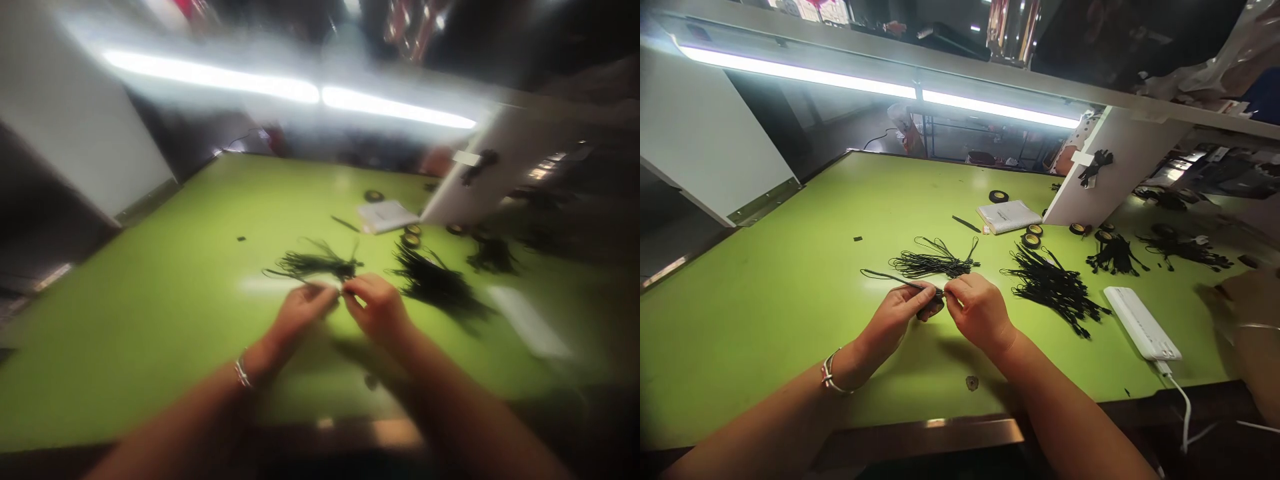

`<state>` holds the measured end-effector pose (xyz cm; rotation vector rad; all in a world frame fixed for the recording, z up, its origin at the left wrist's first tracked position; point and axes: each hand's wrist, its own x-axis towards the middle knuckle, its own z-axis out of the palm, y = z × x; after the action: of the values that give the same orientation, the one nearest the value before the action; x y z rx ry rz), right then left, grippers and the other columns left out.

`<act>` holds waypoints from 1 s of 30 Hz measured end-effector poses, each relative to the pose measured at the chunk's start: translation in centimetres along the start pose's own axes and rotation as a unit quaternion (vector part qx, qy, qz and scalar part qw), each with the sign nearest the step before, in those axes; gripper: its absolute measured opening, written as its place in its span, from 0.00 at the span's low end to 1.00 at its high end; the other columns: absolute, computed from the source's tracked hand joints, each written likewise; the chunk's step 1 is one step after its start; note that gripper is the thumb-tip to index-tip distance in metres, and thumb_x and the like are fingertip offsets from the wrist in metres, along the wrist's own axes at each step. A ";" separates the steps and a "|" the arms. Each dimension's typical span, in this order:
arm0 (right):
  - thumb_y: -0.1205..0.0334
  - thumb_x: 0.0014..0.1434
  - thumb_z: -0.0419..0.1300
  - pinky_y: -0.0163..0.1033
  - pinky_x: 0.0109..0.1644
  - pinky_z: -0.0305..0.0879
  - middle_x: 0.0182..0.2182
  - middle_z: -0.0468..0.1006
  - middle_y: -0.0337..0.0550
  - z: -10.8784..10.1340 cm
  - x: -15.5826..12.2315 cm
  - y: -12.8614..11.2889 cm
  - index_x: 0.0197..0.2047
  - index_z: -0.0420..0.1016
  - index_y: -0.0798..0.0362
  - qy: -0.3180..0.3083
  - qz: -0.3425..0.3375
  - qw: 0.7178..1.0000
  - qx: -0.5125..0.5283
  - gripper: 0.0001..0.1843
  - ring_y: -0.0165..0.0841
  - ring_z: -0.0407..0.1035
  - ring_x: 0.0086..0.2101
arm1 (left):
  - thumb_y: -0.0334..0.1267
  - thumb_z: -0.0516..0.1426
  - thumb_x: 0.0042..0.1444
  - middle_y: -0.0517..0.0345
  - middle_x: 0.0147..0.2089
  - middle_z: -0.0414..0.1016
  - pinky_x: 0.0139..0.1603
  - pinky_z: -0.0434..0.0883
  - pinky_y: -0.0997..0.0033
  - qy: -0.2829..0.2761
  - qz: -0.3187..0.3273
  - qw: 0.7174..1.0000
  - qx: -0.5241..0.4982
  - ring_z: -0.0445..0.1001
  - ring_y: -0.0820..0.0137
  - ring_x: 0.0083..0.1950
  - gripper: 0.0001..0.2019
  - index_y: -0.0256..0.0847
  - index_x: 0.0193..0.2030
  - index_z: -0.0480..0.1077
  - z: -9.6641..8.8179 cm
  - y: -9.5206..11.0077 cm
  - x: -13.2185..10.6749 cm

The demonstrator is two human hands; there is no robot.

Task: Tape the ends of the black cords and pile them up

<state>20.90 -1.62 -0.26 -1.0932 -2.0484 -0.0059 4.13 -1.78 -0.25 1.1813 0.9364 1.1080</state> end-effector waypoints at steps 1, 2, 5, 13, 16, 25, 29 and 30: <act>0.69 0.58 0.57 0.38 0.36 0.67 0.28 0.78 0.44 0.0 0.0 0.0 0.31 0.76 0.52 -0.001 0.001 1.000 0.000 0.07 0.33 0.70 0.30 | 0.46 0.60 0.55 0.62 0.21 0.65 0.26 0.58 0.73 -0.001 -0.008 1.000 0.006 0.60 0.76 0.24 0.17 0.36 0.23 0.69 0.0 0.1 0.0; 0.68 0.58 0.58 0.39 0.37 0.67 0.28 0.78 0.44 -0.1 0.0 0.0 0.31 0.76 0.52 -0.005 0.007 1.000 0.015 0.07 0.33 0.70 0.31 | 0.47 0.59 0.56 0.62 0.20 0.63 0.25 0.57 0.74 0.001 -0.017 1.000 0.013 0.58 0.76 0.23 0.19 0.36 0.22 0.67 0.0 0.2 0.0; 0.64 0.59 0.60 0.40 0.41 0.70 0.33 0.81 0.44 -0.5 0.3 0.3 0.38 0.78 0.52 -0.013 0.088 0.985 0.145 0.06 0.34 0.74 0.34 | 0.49 0.59 0.56 0.62 0.20 0.63 0.24 0.54 0.74 0.008 -0.037 0.999 0.016 0.57 0.77 0.22 0.20 0.35 0.21 0.67 -0.2 -0.1 0.3; 0.61 0.57 0.62 0.41 0.44 0.70 0.34 0.81 0.43 -0.8 0.8 0.1 0.37 0.78 0.52 0.002 0.186 0.957 0.221 0.06 0.34 0.74 0.37 | 0.51 0.60 0.55 0.58 0.22 0.70 0.27 0.59 0.73 0.032 -0.023 0.999 0.035 0.62 0.74 0.24 0.18 0.34 0.30 0.77 -0.1 -0.4 0.1; 0.67 0.56 0.61 0.40 0.41 0.69 0.30 0.79 0.40 0.1 0.4 -0.5 0.34 0.77 0.51 0.002 0.124 0.976 0.181 0.04 0.33 0.72 0.33 | 0.50 0.60 0.55 0.59 0.23 0.71 0.28 0.60 0.73 0.027 0.004 0.999 0.047 0.64 0.73 0.26 0.17 0.36 0.30 0.78 0.1 0.0 -0.1; 0.73 0.61 0.55 0.46 0.49 0.69 0.33 0.76 0.46 0.8 -0.4 0.1 0.40 0.74 0.51 0.051 -0.106 0.992 -0.040 0.09 0.37 0.68 0.40 | 0.54 0.57 0.57 0.60 0.18 0.63 0.24 0.56 0.73 -0.010 -0.068 0.996 -0.056 0.58 0.76 0.21 0.24 0.36 0.19 0.66 0.1 0.0 0.1; 0.74 0.61 0.55 0.49 0.57 0.65 0.35 0.77 0.45 0.8 -0.6 0.3 0.45 0.74 0.51 0.026 -0.207 0.972 -0.105 0.13 0.37 0.68 0.42 | 0.52 0.62 0.51 0.61 0.17 0.63 0.20 0.54 0.73 -0.026 -0.118 0.989 -0.090 0.58 0.76 0.19 0.21 0.37 0.20 0.67 -0.3 -0.7 0.4; 0.74 0.61 0.55 0.49 0.57 0.65 0.34 0.77 0.45 0.8 -0.6 0.4 0.45 0.74 0.51 0.018 -0.212 0.972 -0.101 0.13 0.37 0.69 0.41 | 0.50 0.63 0.50 0.62 0.17 0.62 0.20 0.53 0.74 -0.028 -0.122 0.988 -0.095 0.57 0.77 0.19 0.20 0.37 0.20 0.67 -0.4 -0.9 0.5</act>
<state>20.80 -1.54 -1.35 -0.7441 -2.2467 -0.4546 3.99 -1.27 -1.16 0.9113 0.8853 0.9381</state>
